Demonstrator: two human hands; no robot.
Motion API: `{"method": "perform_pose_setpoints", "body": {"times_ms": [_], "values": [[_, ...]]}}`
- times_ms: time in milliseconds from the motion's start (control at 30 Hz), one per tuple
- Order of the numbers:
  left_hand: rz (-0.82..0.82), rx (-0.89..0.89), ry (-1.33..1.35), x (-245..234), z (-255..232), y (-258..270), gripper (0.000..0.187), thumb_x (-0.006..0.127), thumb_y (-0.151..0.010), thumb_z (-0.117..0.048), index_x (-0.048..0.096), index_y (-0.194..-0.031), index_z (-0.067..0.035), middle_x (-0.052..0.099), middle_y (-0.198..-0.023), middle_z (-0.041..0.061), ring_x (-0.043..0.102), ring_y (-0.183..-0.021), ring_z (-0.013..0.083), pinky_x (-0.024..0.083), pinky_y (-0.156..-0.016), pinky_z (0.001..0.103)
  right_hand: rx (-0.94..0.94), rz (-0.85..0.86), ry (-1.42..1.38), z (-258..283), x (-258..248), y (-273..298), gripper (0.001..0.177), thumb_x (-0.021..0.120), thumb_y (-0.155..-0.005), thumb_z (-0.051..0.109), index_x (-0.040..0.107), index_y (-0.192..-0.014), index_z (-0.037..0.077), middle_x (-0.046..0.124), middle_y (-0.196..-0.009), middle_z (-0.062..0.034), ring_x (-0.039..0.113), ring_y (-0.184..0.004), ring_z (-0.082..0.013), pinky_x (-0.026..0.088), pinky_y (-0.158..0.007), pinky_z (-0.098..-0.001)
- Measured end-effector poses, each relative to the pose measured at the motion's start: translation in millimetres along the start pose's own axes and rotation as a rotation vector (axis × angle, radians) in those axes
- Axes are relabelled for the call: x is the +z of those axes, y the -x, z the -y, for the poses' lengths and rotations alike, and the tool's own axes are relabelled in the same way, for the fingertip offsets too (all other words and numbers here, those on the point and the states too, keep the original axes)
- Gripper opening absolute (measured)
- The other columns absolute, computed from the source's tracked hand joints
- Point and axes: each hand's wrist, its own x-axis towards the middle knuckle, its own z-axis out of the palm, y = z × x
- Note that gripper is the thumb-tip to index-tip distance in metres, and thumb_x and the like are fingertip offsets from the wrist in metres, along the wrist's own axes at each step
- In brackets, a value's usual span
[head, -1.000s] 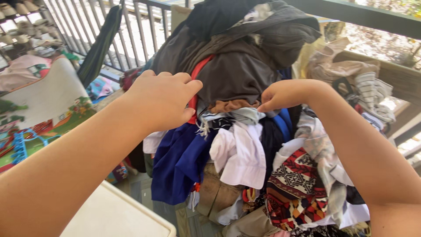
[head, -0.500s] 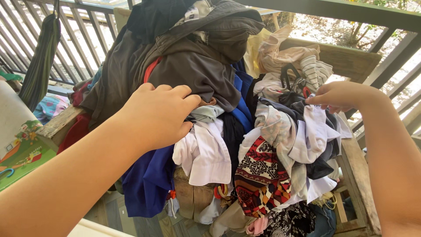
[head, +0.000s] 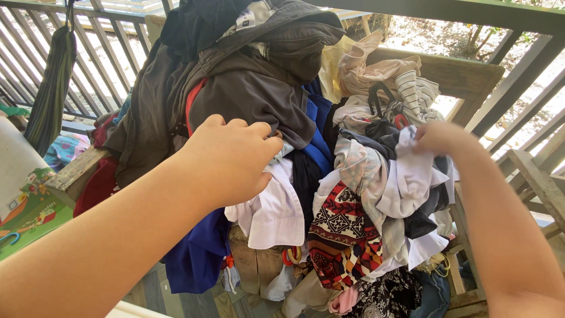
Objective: The person takes various items of clothing from a pile, including a black shirt, a grey towel, a pink garment, and a patterned top, and folds each one individually on a white surface.
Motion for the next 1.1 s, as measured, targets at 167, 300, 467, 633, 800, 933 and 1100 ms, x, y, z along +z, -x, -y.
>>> {"method": "perform_pose_setpoints", "body": {"times_ms": [167, 300, 467, 633, 800, 933, 1100], "values": [[0.002, -0.053, 0.243, 0, -10, -19, 0.078, 0.071, -0.087, -0.044, 0.037, -0.155, -0.026, 0.060, -0.134, 0.009, 0.064, -0.115, 0.0334, 0.049, -0.092, 0.052, -0.140, -0.203, -0.413, 86, -90, 92, 0.035, 0.078, -0.086, 0.023, 0.076, -0.115, 0.003, 0.078, -0.101, -0.0141, 0.070, -0.088, -0.0208, 0.053, -0.086, -0.0365], [-0.317, 0.092, 0.732, 8, -42, -47, 0.067, 0.070, -0.086, -0.026, 0.039, -0.145, -0.016, 0.065, -0.117, 0.018, 0.068, -0.104, 0.0382, 0.054, -0.084, 0.050, -0.519, 0.009, -0.659, 168, -110, 154, 0.034, 0.073, -0.089, 0.022, 0.072, -0.116, 0.001, 0.076, -0.097, -0.0096, 0.067, -0.080, -0.0175, 0.056, -0.075, -0.0336], [-0.635, 0.089, 1.012, 17, -51, -67, 0.030, 0.063, -0.096, -0.009, 0.045, -0.120, -0.005, 0.074, -0.094, 0.021, 0.074, -0.094, 0.0401, 0.057, -0.077, 0.045, -0.934, 0.213, -0.690, 174, -121, 159, 0.038, 0.070, -0.092, 0.024, 0.068, -0.124, 0.002, 0.074, -0.104, -0.0067, 0.068, -0.091, -0.0112, 0.058, -0.082, -0.0282], [-0.728, 0.095, 0.995, 16, -32, -49, 0.027, 0.064, -0.095, -0.008, 0.048, -0.116, -0.005, 0.074, -0.090, 0.019, 0.075, -0.091, 0.0382, 0.057, -0.075, 0.041, -0.105, 0.104, -0.227, 101, -91, 74, 0.065, 0.076, -0.082, 0.047, 0.066, -0.133, 0.008, 0.074, -0.120, -0.0180, 0.068, -0.100, -0.0331, 0.057, -0.083, -0.0414], [-0.703, 0.050, 0.980, 23, -23, -40, 0.036, 0.068, -0.088, -0.008, 0.047, -0.117, -0.004, 0.073, -0.093, 0.019, 0.075, -0.090, 0.0366, 0.058, -0.077, 0.040, 0.257, 0.250, 0.077, 23, 4, 22, 0.087, 0.084, -0.078, 0.055, 0.060, -0.143, 0.002, 0.060, -0.140, -0.0179, 0.067, -0.119, -0.0335, 0.064, -0.093, -0.0489], [-0.672, -0.017, 0.960, 39, -16, -47, 0.038, 0.069, -0.086, -0.013, 0.049, -0.117, -0.004, 0.074, -0.097, 0.021, 0.074, -0.093, 0.0371, 0.058, -0.079, 0.042, 0.220, 0.235, -0.515, 26, 18, 3, 0.051, 0.072, -0.085, 0.027, 0.060, -0.134, 0.018, 0.069, -0.116, -0.0153, 0.069, -0.098, -0.0309, 0.058, -0.077, -0.0481], [-0.657, -0.144, 0.952, 60, -19, -62, 0.046, 0.070, -0.082, -0.018, 0.049, -0.119, -0.003, 0.072, -0.098, 0.023, 0.072, -0.095, 0.0400, 0.056, -0.082, 0.045, 0.070, 0.108, -0.812, 91, -32, 26, 0.034, 0.070, -0.088, 0.018, 0.067, -0.122, 0.014, 0.071, -0.097, -0.0089, 0.068, -0.078, -0.0214, 0.057, -0.065, -0.0403]]}}
